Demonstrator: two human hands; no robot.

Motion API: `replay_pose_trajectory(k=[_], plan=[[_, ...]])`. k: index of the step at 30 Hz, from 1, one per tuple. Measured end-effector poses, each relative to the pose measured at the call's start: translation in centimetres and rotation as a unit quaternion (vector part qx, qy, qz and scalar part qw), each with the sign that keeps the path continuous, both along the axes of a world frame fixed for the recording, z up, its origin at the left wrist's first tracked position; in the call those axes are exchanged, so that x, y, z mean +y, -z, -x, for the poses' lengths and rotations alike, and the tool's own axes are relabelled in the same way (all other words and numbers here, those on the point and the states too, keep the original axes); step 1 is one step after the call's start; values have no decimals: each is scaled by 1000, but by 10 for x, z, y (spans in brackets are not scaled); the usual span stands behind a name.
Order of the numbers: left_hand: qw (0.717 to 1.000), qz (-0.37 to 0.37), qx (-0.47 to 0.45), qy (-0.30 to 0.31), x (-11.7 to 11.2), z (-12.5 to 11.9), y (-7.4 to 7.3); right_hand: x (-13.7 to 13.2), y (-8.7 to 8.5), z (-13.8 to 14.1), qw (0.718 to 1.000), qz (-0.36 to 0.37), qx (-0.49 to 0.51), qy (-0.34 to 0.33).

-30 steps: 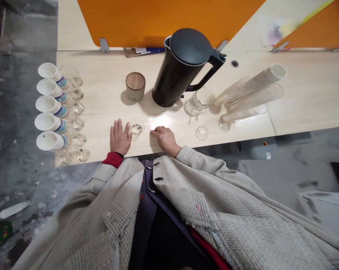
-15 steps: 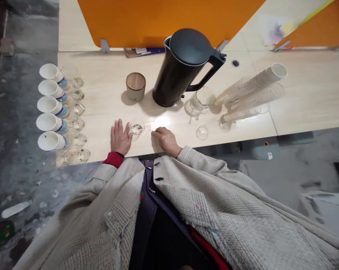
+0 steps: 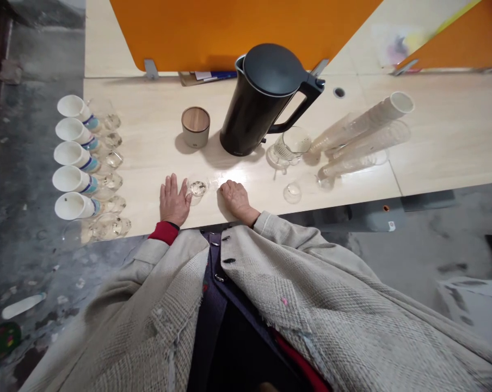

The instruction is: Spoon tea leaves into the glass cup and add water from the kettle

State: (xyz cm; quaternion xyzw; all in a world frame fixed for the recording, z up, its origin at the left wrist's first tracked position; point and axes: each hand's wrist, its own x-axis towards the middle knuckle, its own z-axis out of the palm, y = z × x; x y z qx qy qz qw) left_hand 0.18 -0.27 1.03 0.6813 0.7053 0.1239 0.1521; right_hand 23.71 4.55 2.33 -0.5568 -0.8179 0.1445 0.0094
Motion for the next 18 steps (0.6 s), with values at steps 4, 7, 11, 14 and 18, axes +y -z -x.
replay_pose_trajectory(k=[4,7,11,14,18], plan=[[1000,-2,1,4,-1,0,-1,6,-18,-4,983,-23,174,46],[1000,-6,3,1,-1,-1,-1,10,-39,4,951,-52,303,2],[1000,-5,11,4,-1,-1,-1,15,-56,24,927,-77,361,-62],[1000,-7,18,7,-1,0,0,19,-50,36,924,-108,361,-72],[1000,-9,26,8,-2,0,0,23,-34,43,926,-111,354,-69]])
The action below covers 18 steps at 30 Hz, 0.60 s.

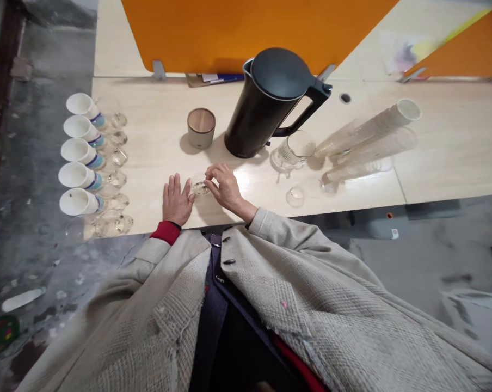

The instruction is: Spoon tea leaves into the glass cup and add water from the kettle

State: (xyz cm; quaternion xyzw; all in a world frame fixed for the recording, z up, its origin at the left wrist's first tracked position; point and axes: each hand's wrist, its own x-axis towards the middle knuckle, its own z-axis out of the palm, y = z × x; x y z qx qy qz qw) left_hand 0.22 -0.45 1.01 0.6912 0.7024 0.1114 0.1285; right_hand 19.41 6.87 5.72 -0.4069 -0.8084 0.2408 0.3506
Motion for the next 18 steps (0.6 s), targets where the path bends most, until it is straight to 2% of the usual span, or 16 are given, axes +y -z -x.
replay_pose_trajectory(k=[3,9,14,18], plan=[[1000,0,2,0,0,0,0,0,3,1,1000,10,-13,-12],[1000,3,7,-1,0,-1,-2,-1,-2,-3,999,21,-11,-45],[1000,5,10,1,0,-1,-2,-1,7,-2,998,19,53,-34],[1000,0,5,0,-1,0,-1,-2,12,-1,998,44,27,-44]])
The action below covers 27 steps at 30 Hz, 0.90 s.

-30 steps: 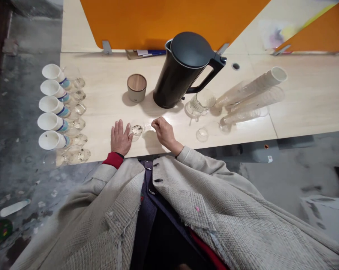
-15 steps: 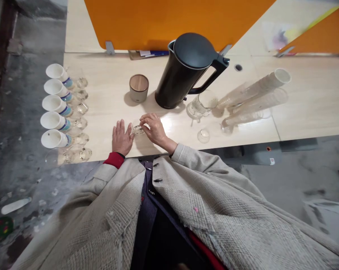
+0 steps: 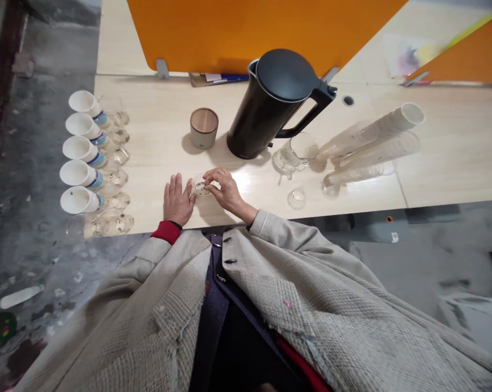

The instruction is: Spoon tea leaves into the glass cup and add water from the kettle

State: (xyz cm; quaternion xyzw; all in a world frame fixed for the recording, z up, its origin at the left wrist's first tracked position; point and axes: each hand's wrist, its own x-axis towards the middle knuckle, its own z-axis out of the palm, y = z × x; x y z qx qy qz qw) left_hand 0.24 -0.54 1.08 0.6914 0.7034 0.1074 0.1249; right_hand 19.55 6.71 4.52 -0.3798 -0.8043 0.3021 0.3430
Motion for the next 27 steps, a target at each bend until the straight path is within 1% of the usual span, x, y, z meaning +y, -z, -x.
replay_pose_trajectory(k=[4,7,9,11,14,17,20,23,27], plan=[[1000,-10,-4,0,-1,1,3,0,-9,-9,999,-7,-29,-22],[1000,-18,-11,2,-1,1,5,0,-18,-22,1000,-6,3,4],[1000,-15,-13,4,0,2,5,0,-18,-32,999,13,31,38],[1000,-9,-15,4,0,2,4,-2,-11,-42,995,39,50,79],[1000,-3,-18,2,1,1,3,-6,13,-57,989,63,39,131],[1000,-2,-21,0,1,1,2,-9,42,-66,986,44,-38,157],[1000,2,-17,2,1,1,2,-12,60,-67,979,24,-136,150],[1000,5,-11,0,1,0,2,-16,65,-59,969,31,-216,114],[1000,10,-7,-4,1,-2,2,-21,60,-47,956,30,-283,72]])
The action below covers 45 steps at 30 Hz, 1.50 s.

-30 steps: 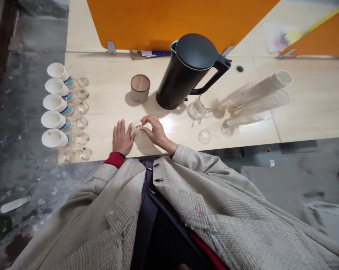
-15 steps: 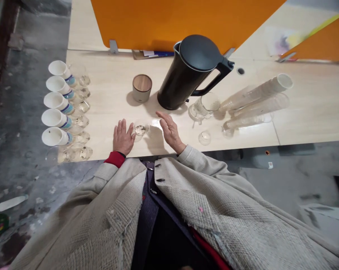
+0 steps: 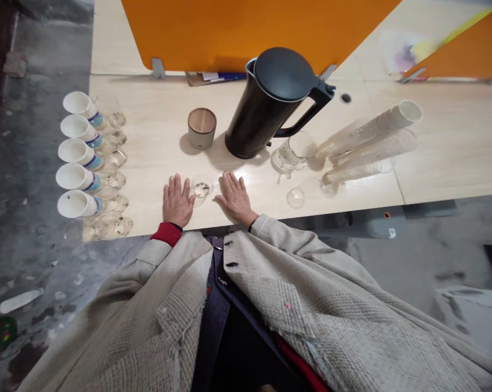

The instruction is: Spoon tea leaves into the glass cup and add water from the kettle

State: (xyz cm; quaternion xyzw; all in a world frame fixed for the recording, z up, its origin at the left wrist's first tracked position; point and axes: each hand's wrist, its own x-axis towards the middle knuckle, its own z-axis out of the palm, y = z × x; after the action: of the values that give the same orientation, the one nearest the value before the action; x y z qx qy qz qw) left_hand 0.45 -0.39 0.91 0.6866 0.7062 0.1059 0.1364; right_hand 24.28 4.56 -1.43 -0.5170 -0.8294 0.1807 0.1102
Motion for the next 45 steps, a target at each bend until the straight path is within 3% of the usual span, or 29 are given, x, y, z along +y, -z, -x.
replay_pose_trajectory(k=[10,20,34,45], plan=[[1000,-4,-3,3,0,-2,1,-4,-9,3,1000,6,-25,-5],[1000,-9,-4,-14,-2,-2,-1,-6,-1,3,1000,-16,-17,12],[1000,-13,12,-7,-3,-1,4,-6,-3,4,1000,-12,-24,9],[999,-5,32,9,-6,-3,0,-6,-3,4,1000,-9,-23,6]])
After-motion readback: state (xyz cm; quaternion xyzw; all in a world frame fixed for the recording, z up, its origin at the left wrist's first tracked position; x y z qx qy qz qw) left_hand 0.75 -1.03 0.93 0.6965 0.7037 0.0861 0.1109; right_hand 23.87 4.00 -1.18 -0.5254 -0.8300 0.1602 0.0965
